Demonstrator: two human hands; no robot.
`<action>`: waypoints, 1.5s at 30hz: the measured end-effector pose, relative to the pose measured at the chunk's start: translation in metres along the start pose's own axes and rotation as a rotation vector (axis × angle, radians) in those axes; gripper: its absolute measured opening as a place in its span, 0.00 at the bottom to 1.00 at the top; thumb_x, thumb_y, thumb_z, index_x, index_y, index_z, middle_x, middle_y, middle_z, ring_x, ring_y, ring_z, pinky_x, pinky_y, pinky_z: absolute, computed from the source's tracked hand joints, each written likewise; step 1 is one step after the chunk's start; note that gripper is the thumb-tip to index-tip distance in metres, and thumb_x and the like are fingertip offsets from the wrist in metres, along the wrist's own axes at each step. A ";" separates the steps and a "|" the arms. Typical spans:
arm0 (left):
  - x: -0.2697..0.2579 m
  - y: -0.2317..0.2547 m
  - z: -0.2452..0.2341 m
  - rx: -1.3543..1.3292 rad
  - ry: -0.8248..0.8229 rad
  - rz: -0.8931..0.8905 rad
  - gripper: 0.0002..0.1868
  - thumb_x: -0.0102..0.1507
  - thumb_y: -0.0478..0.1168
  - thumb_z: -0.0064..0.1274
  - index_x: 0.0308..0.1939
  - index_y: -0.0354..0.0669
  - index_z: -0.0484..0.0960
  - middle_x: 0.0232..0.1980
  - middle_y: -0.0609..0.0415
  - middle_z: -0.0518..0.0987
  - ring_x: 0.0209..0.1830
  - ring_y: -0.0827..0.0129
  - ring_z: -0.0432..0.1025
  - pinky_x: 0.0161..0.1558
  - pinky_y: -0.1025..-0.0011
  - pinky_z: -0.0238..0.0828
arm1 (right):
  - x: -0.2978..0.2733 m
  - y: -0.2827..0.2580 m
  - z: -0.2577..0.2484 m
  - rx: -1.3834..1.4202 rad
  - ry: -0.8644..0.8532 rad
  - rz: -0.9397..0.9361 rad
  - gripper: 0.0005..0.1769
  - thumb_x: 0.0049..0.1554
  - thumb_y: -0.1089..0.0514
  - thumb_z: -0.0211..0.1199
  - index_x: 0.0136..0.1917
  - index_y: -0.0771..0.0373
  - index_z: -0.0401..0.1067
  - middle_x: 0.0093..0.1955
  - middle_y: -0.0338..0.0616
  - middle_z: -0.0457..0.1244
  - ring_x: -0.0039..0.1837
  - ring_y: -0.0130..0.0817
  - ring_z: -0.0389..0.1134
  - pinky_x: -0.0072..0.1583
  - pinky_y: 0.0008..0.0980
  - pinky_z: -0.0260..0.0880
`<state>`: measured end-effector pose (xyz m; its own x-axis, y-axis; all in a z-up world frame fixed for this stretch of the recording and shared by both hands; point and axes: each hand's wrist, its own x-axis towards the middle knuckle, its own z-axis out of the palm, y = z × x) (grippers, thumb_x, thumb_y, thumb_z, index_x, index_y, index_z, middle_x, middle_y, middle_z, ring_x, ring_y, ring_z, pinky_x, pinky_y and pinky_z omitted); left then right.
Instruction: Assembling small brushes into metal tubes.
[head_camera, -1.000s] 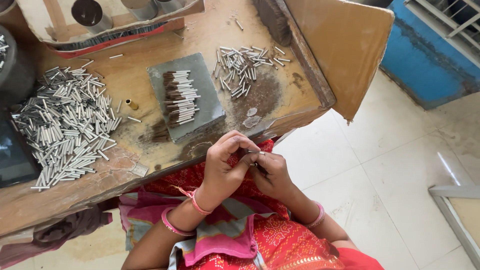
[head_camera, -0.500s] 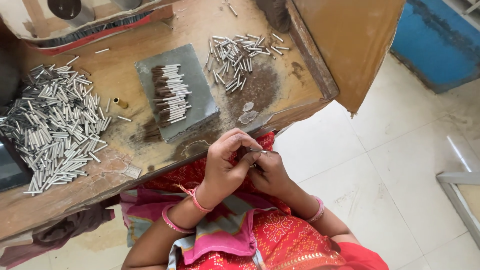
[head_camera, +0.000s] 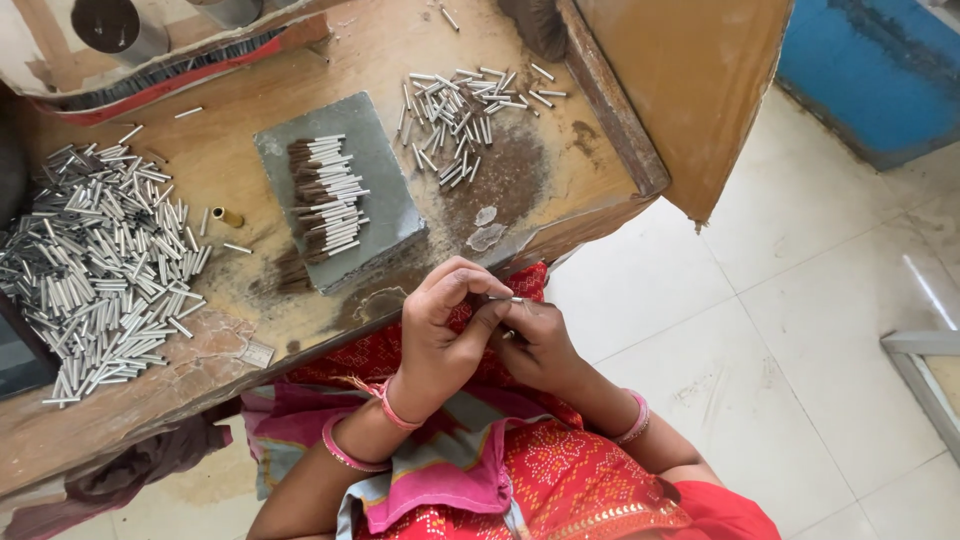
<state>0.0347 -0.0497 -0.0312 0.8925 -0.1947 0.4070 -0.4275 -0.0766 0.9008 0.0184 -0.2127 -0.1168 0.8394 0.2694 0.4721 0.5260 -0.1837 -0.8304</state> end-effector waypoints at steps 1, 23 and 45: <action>0.000 0.001 0.000 -0.001 0.003 0.002 0.08 0.59 0.24 0.58 0.40 0.35 0.80 0.40 0.51 0.78 0.40 0.67 0.76 0.45 0.74 0.73 | 0.000 -0.001 -0.001 -0.002 -0.003 -0.002 0.13 0.52 0.70 0.57 0.52 0.69 0.70 0.41 0.50 0.65 0.40 0.43 0.69 0.43 0.35 0.68; -0.005 0.004 -0.007 0.106 -0.040 0.128 0.09 0.59 0.23 0.56 0.41 0.36 0.80 0.41 0.49 0.77 0.39 0.61 0.76 0.42 0.70 0.74 | -0.006 0.003 0.003 -0.016 -0.012 0.031 0.08 0.52 0.71 0.59 0.46 0.67 0.70 0.36 0.49 0.63 0.35 0.40 0.67 0.39 0.33 0.64; 0.001 -0.002 0.012 0.225 -0.096 0.166 0.10 0.55 0.25 0.58 0.39 0.38 0.80 0.39 0.48 0.78 0.40 0.55 0.76 0.43 0.65 0.73 | -0.021 0.028 0.001 0.090 -0.034 0.069 0.06 0.50 0.67 0.60 0.43 0.65 0.72 0.39 0.49 0.69 0.42 0.41 0.75 0.44 0.33 0.73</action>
<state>0.0344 -0.0613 -0.0342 0.7942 -0.3137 0.5205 -0.5977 -0.2487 0.7622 0.0153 -0.2229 -0.1502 0.8670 0.2915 0.4042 0.4517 -0.1173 -0.8844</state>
